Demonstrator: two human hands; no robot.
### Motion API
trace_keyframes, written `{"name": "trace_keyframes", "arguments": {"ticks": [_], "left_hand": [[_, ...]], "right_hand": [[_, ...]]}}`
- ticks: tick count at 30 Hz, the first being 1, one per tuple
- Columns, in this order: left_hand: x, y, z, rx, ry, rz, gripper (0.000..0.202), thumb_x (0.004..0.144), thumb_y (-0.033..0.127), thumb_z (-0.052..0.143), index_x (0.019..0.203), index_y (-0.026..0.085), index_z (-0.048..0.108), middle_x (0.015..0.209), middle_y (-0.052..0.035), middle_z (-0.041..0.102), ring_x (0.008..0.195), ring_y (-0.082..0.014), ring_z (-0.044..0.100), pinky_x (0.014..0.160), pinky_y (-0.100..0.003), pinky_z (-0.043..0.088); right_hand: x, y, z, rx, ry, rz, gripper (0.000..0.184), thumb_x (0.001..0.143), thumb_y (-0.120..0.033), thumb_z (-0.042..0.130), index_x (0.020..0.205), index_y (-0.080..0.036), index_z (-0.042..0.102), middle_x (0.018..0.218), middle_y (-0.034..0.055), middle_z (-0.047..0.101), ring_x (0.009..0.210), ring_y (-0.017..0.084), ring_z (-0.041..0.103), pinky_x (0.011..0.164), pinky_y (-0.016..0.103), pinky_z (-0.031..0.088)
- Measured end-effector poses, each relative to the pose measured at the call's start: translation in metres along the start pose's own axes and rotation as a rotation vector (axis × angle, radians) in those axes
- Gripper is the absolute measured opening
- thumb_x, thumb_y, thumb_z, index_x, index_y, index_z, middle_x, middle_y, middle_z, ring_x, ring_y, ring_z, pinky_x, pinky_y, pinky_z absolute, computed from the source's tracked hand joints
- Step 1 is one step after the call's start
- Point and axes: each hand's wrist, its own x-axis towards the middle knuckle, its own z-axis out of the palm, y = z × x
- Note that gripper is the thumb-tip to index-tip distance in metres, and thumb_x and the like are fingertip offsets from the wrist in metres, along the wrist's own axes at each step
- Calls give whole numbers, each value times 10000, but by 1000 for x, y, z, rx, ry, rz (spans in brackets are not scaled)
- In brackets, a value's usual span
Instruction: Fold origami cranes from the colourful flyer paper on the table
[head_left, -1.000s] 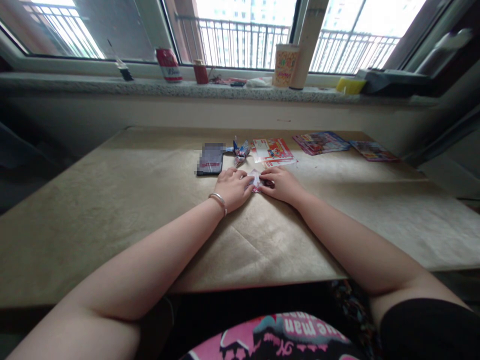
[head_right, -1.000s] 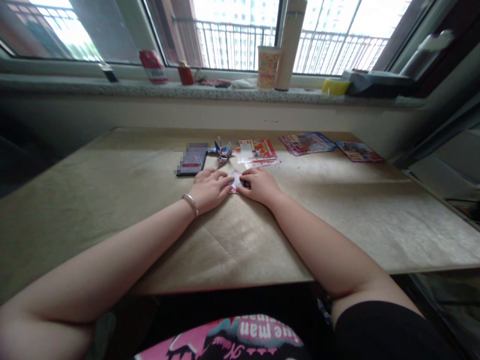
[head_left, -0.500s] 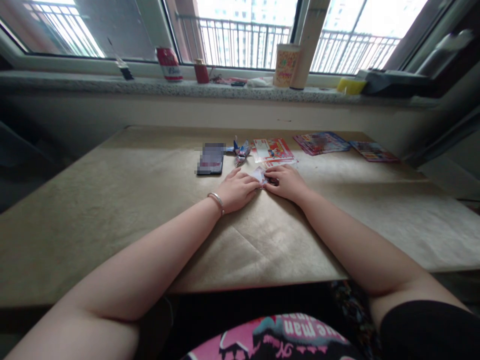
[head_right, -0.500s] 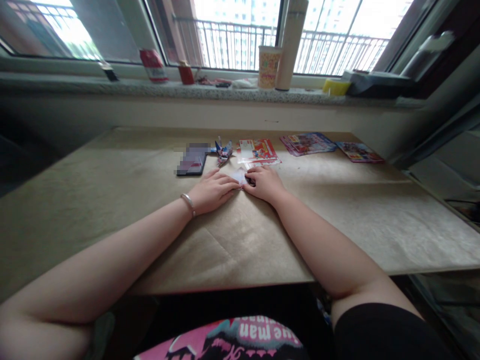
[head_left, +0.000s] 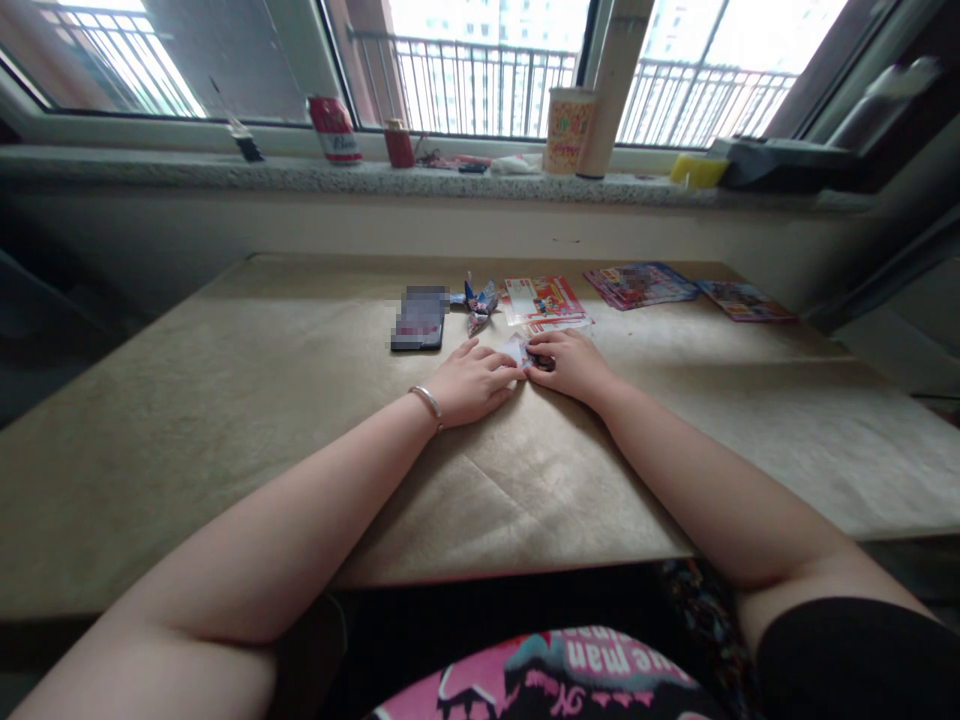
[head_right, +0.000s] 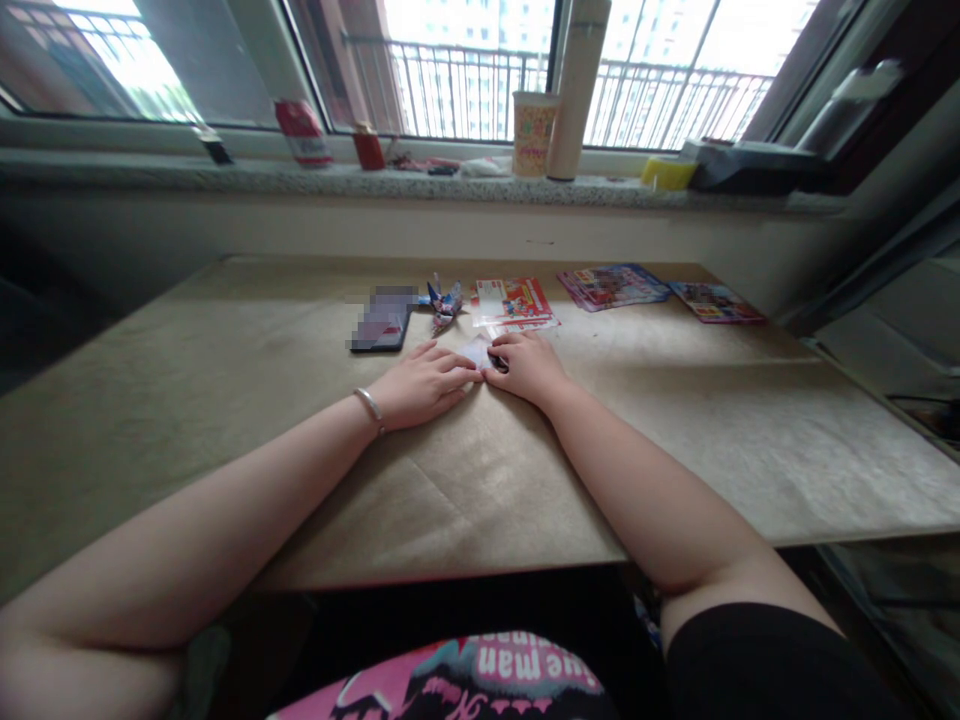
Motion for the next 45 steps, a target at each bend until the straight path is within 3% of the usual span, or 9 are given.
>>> {"name": "trace_keyframes", "arguments": {"ticks": [7,13,16,21,25,28,35,45], "left_hand": [[-4,2,-8,-50,4,-19,333,946,301,445,1213,283,644,1264,-52,646,1184,-232,558,1137,-511,232],[-6,0,-15,33,49,-89,309,908,226,452,969,283,749,1063,-32,732,1056,-218,616,1133,-524,225],[-7,-2,-18,36,38,-94,317,876,202,462,934,282,764,1029,-36,738,1030,-229,623,1114,-521,258],[-9,-5,-23,91,-34,-119,334,873,222,452,938,283,774,994,-50,725,958,-217,636,1063,-472,326],[-12,-10,-27,74,-108,-159,368,868,230,422,948,287,777,977,-54,715,875,-194,647,844,-342,447],[-15,-14,-30,37,-119,-195,359,843,236,440,931,283,785,956,-50,715,823,-196,649,768,-317,457],[-17,-17,-32,87,-202,-220,387,847,220,425,1006,303,767,1047,-20,705,921,-186,642,780,-266,465],[-19,-11,-55,151,-400,-320,393,871,205,416,1049,298,754,1136,-13,690,966,-200,651,763,-264,483]], "right_hand": [[-1,-1,-1,5,-7,-1,380,786,-455,660,1091,-244,745,1196,53,692,1111,295,584,999,456,445],[-1,0,0,14,0,6,378,785,-460,658,1093,-260,744,1189,39,694,1108,287,585,997,453,448],[-1,1,1,30,9,4,368,784,-452,661,1086,-260,747,1184,36,696,1099,285,590,996,451,452],[-1,1,0,32,14,-1,360,785,-439,662,1076,-245,750,1177,44,697,1086,283,595,995,443,458],[-2,0,-1,30,10,1,351,786,-438,660,1067,-249,752,1177,44,698,1088,281,594,991,440,461],[-2,0,-2,34,2,-1,364,789,-437,656,1077,-234,749,1185,53,694,1091,280,593,995,439,459],[-2,1,-2,22,0,5,361,792,-443,656,1080,-247,749,1190,46,692,1091,280,590,987,440,459],[-2,3,0,27,8,-10,354,796,-447,659,1076,-250,749,1184,47,695,1088,285,594,986,448,462]]}}
